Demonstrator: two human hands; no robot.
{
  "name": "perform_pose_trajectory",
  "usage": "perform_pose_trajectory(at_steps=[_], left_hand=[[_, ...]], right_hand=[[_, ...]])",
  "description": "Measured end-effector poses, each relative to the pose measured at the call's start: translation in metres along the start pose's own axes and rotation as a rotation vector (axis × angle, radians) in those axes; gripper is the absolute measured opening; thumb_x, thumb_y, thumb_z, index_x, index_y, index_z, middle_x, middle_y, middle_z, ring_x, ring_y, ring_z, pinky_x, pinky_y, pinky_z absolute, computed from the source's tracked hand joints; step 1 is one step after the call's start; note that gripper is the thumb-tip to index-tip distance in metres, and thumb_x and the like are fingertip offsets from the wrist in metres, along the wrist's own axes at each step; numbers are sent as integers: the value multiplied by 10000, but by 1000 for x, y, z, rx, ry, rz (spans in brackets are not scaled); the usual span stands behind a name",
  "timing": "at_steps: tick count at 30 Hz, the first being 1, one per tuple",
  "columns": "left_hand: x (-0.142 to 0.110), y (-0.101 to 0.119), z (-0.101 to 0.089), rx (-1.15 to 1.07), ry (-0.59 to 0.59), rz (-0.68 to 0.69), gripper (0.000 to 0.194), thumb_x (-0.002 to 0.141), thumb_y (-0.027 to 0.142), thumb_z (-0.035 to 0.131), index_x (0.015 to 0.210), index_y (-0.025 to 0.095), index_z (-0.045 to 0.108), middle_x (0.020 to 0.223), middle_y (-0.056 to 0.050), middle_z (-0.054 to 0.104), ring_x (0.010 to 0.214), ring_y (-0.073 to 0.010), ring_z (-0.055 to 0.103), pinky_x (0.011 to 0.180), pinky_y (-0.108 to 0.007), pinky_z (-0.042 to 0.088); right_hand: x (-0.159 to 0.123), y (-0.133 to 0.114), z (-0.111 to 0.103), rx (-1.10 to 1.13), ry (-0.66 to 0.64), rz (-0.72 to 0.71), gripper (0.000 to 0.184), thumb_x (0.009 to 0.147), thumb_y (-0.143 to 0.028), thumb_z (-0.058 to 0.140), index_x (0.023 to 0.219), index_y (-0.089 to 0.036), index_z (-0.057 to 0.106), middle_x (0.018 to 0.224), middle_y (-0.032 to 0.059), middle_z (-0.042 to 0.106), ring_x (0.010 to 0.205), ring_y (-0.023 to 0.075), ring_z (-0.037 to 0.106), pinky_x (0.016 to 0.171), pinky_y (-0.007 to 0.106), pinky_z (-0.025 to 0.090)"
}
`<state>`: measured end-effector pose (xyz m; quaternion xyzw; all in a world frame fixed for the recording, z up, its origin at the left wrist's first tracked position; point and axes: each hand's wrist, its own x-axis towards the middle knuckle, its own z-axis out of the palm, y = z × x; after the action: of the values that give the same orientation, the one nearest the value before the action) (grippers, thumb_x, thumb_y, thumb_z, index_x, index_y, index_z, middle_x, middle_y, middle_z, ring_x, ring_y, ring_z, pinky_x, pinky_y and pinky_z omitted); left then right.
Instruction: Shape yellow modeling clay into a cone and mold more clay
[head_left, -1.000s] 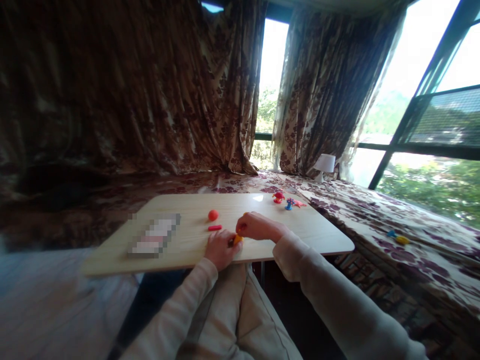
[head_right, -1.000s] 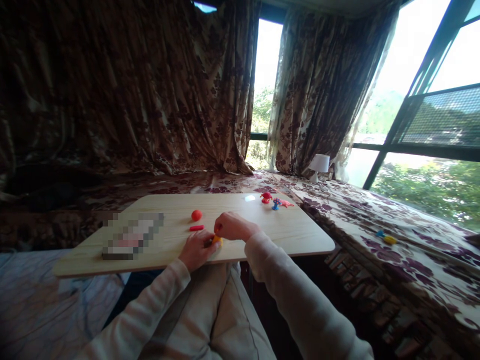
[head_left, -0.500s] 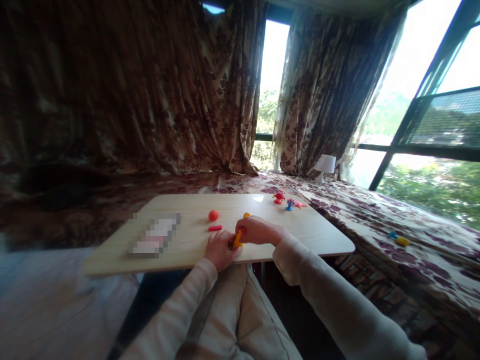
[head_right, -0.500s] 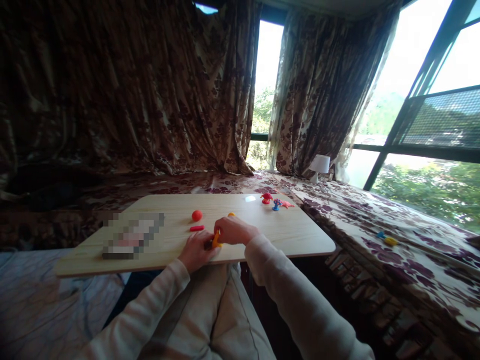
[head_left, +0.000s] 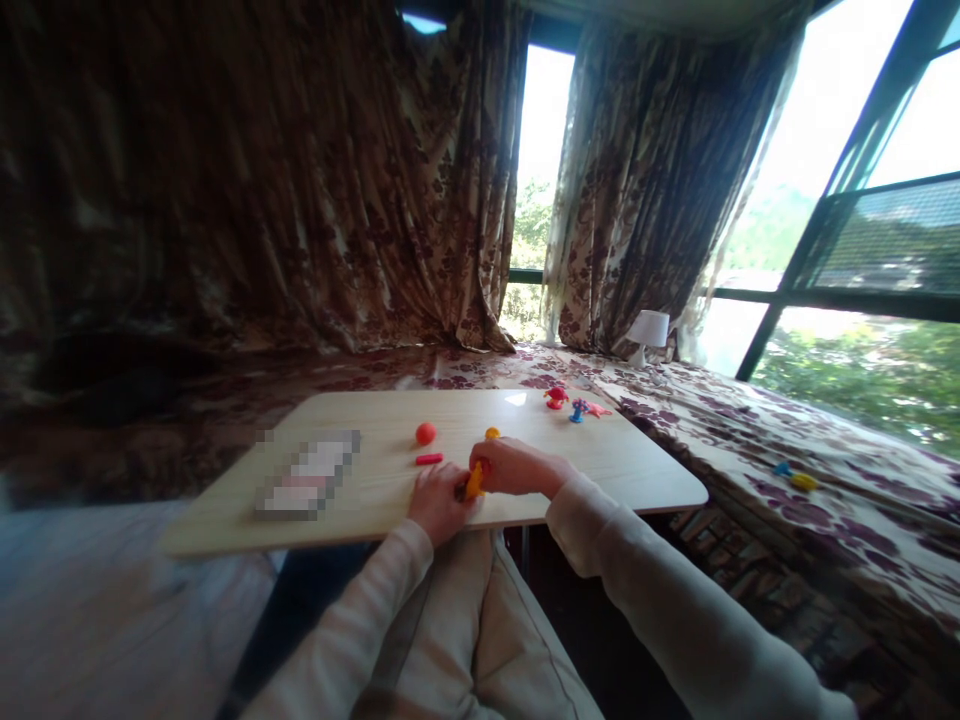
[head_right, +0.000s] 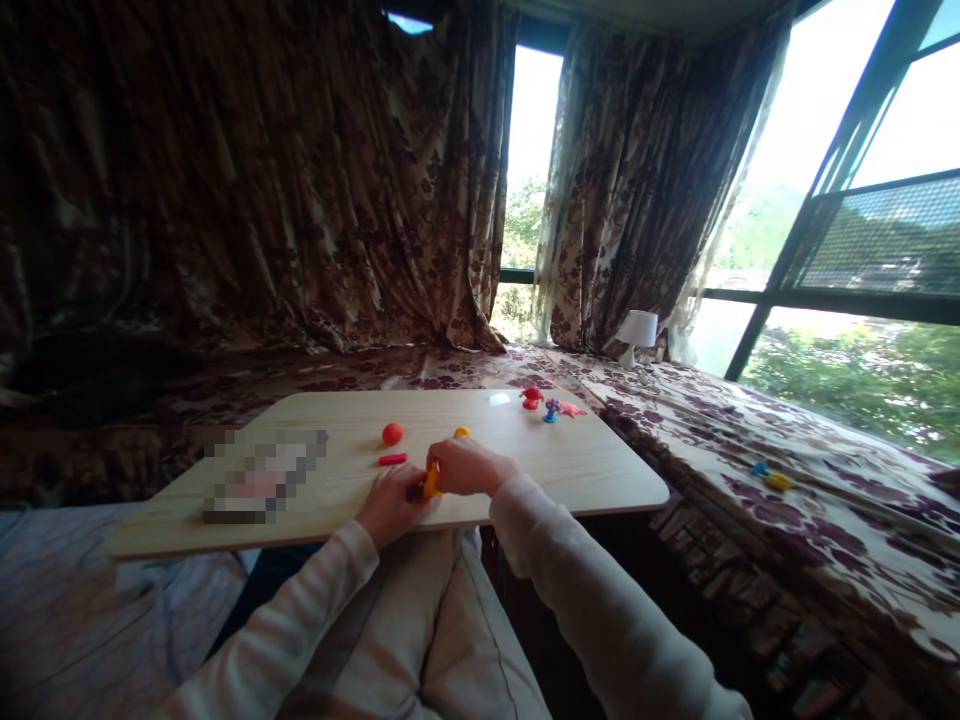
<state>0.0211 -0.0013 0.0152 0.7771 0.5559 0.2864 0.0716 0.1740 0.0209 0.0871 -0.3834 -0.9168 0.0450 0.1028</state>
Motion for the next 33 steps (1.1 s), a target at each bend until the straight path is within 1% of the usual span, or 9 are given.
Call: perform_pose_trajectory(at_steps=[4, 9, 14, 17, 20, 25, 29, 33], left_hand=[[0, 0, 0, -7, 1, -7, 91, 718, 275, 613, 784, 223, 650, 839, -21, 669, 918, -216, 578, 879, -357, 384], [0, -1, 1, -28, 10, -7, 172, 707, 268, 625, 871, 235, 663, 892, -19, 685, 933, -214, 585, 888, -355, 388], [0, -2, 2, -40, 18, -12, 194, 703, 266, 631, 892, 234, 663, 918, -21, 691, 955, -223, 583, 917, -377, 377], [0, -3, 2, -47, 17, -7, 191, 706, 262, 628, 891, 231, 663, 916, -25, 690, 957, -224, 582, 923, -378, 375], [-1, -3, 2, -54, 18, -2, 196, 700, 250, 625, 891, 228, 666, 910, -28, 689, 955, -228, 579, 929, -384, 374], [-1, 1, 0, -70, 32, -9, 197, 699, 267, 642, 892, 236, 665, 915, -20, 691, 960, -221, 577, 948, -384, 363], [-1, 2, -1, -81, 56, -35, 195, 730, 335, 633, 883, 220, 668, 875, -29, 690, 906, -215, 592, 886, -368, 405], [-1, -1, 1, -88, 56, -18, 171, 749, 333, 618, 859, 219, 684, 856, -29, 692, 896, -212, 593, 868, -354, 413]], right_hand=[[1, 3, -3, 34, 7, -1, 189, 726, -131, 596, 859, -159, 728, 756, 41, 709, 645, 122, 584, 583, 201, 383], [3, 3, -10, 62, 24, -10, 228, 739, -127, 578, 896, -160, 740, 789, 41, 719, 671, 122, 578, 621, 208, 389], [4, 0, -18, 76, 11, -23, 222, 758, -92, 531, 783, -130, 748, 706, 31, 703, 608, 97, 532, 599, 195, 378], [4, 0, -21, 79, 4, -17, 245, 754, -98, 542, 880, -134, 749, 723, 33, 706, 598, 97, 524, 577, 193, 371], [5, 2, -22, 82, -20, -19, 306, 728, -86, 568, 971, -159, 739, 773, 37, 722, 616, 105, 549, 587, 197, 383], [7, 3, -20, 92, -41, -34, 264, 731, -78, 560, 884, -159, 759, 822, 52, 738, 702, 133, 604, 656, 209, 419], [8, 2, -18, 91, -33, -19, 254, 730, -69, 550, 851, -149, 759, 788, 52, 737, 677, 131, 601, 641, 208, 418], [7, 2, -18, 91, -28, -12, 232, 727, -73, 555, 816, -143, 757, 768, 48, 729, 675, 129, 589, 640, 208, 409]])
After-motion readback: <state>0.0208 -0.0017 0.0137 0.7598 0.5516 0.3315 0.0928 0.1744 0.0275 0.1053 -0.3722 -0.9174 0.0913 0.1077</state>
